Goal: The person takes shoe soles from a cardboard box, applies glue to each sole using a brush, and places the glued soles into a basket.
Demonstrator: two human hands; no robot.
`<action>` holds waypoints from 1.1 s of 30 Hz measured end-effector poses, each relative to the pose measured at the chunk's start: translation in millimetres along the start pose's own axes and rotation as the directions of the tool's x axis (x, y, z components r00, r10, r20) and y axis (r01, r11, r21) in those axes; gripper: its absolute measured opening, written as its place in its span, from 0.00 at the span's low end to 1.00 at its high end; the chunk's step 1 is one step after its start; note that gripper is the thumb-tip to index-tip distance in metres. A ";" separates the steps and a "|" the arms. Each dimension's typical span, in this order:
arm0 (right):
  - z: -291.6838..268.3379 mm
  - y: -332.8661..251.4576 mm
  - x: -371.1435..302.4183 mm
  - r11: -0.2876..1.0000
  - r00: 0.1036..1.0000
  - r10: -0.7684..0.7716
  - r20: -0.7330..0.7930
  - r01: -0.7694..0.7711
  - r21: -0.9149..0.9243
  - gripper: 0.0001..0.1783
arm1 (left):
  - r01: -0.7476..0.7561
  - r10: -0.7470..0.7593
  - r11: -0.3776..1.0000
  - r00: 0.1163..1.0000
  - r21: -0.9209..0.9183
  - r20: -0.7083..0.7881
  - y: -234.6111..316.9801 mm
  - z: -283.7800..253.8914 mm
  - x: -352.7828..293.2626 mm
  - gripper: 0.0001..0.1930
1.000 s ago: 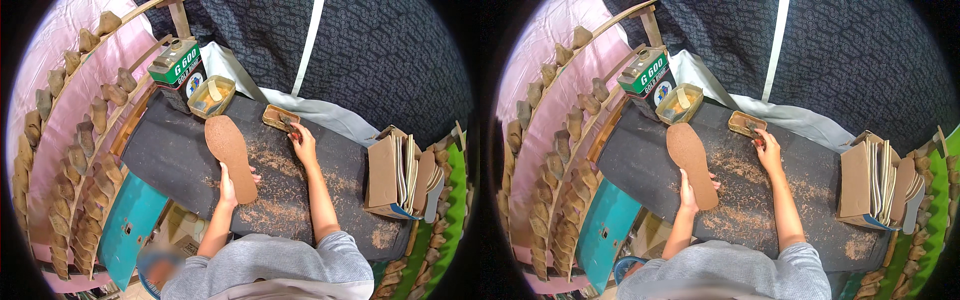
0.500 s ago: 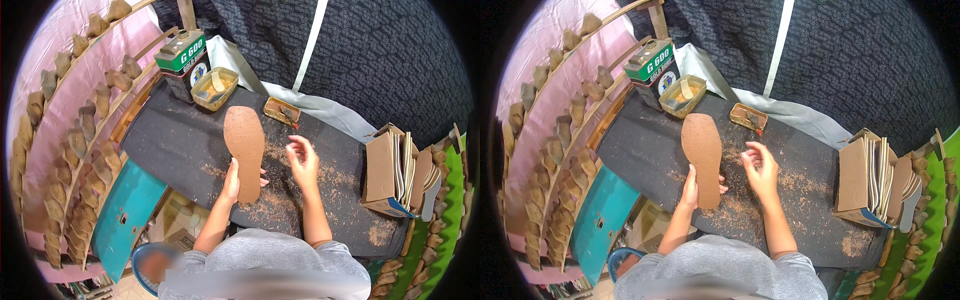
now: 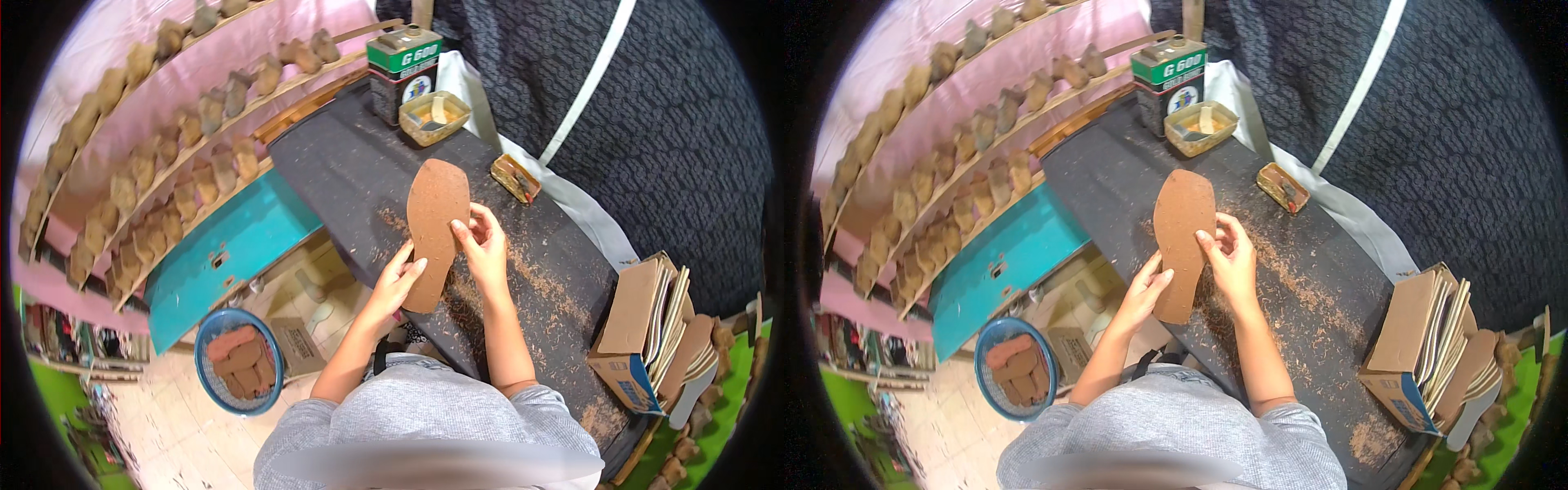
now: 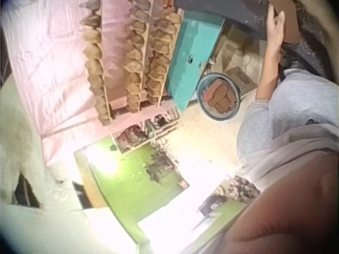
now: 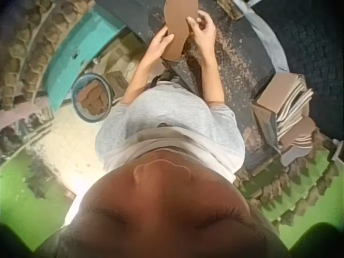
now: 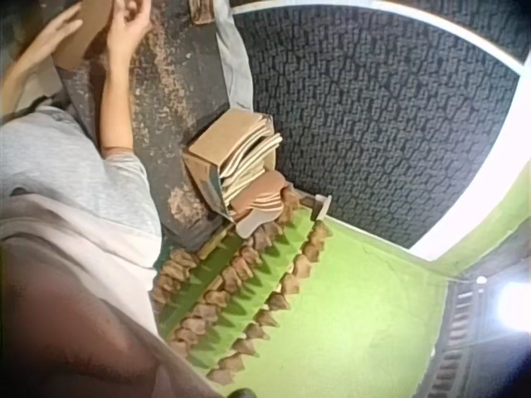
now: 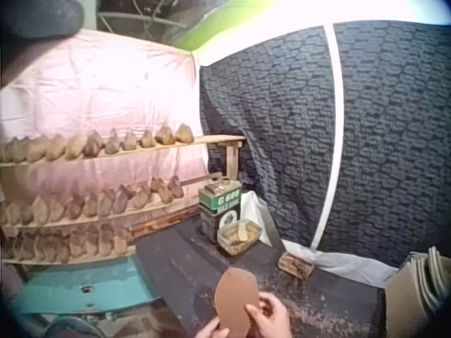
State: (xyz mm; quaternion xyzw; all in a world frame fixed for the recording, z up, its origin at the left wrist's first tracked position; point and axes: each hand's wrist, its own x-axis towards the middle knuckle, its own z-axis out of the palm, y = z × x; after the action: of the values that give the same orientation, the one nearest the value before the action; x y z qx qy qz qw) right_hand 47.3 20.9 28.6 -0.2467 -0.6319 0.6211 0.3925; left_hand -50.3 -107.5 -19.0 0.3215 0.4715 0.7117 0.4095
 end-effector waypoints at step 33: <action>295.8 55.5 -229.6 0.948 0.777 0.162 0.609 -0.295 0.123 0.15 | 0.079 0.161 0.963 0.596 0.257 -0.787 16.3 -175.7 -367.4 0.17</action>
State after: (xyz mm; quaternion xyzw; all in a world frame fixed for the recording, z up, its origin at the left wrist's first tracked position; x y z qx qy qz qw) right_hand -68.8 -331.6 -45.6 -0.0732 -0.6177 0.7735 0.1214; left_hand -34.9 -508.3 -91.3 0.0303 0.6881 0.7194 0.0904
